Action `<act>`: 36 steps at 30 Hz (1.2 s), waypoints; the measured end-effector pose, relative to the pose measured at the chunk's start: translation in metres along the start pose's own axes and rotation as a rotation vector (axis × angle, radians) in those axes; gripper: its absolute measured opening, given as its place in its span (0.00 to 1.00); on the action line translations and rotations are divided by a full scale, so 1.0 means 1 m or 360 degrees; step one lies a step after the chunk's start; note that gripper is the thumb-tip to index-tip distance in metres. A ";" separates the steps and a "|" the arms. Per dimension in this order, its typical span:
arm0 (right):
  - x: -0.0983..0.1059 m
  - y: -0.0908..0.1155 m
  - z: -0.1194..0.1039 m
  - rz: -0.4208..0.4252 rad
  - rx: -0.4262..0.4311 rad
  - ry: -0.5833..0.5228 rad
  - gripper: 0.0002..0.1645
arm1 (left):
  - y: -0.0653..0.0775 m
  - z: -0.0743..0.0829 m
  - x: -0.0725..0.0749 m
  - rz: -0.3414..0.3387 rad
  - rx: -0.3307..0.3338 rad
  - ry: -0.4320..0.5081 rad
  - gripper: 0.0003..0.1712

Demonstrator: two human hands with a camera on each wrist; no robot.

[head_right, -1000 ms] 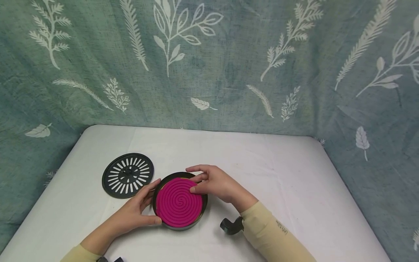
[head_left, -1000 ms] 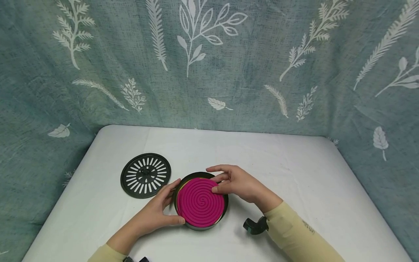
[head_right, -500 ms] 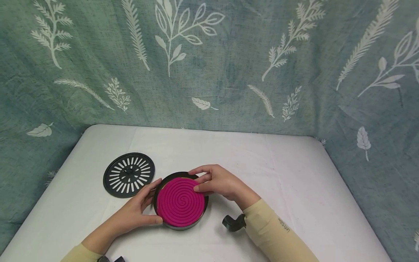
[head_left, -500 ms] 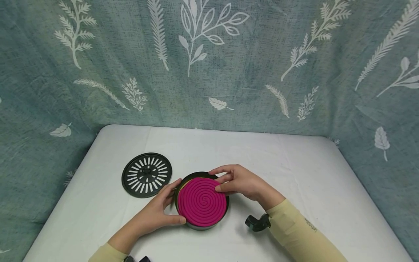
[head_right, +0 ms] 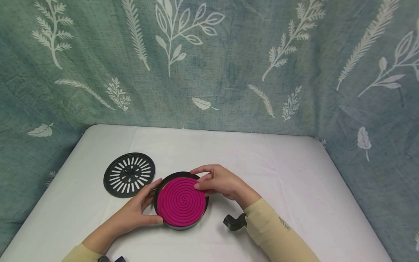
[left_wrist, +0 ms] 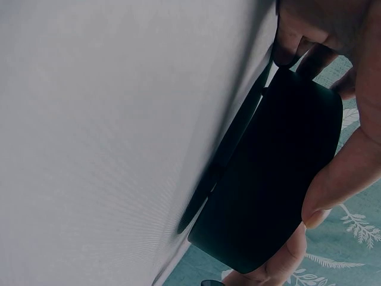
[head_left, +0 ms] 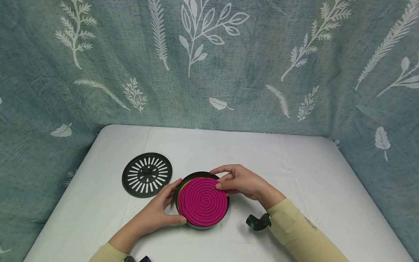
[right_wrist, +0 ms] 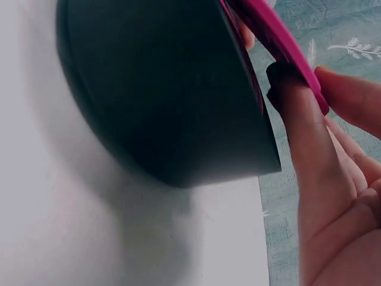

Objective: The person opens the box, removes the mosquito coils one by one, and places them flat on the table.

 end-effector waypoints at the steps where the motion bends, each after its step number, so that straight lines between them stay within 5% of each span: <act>1: 0.000 0.000 0.001 0.0006 -0.0002 0.0020 0.33 | 0.000 0.000 0.000 -0.0001 0.0001 0.0000 0.65; 18: -0.001 0.002 0.002 -0.0112 -0.0016 0.0017 0.33 | 0.000 0.001 0.000 0.0003 0.0027 -0.0037 0.66; 36: 0.017 0.009 0.002 -0.0067 0.0182 -0.0208 0.34 | 0.000 0.001 0.001 0.0003 0.0023 -0.0034 0.67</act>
Point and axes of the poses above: each hand's wrist, its own y-axis away from the middle knuckle, its own x-axis out of the back of the hand, z = x × y, the point moved 4 cm from there along -y, towards the middle knuckle, and after that the axes turned 3 degrees about -x, right-handed, at the moved point
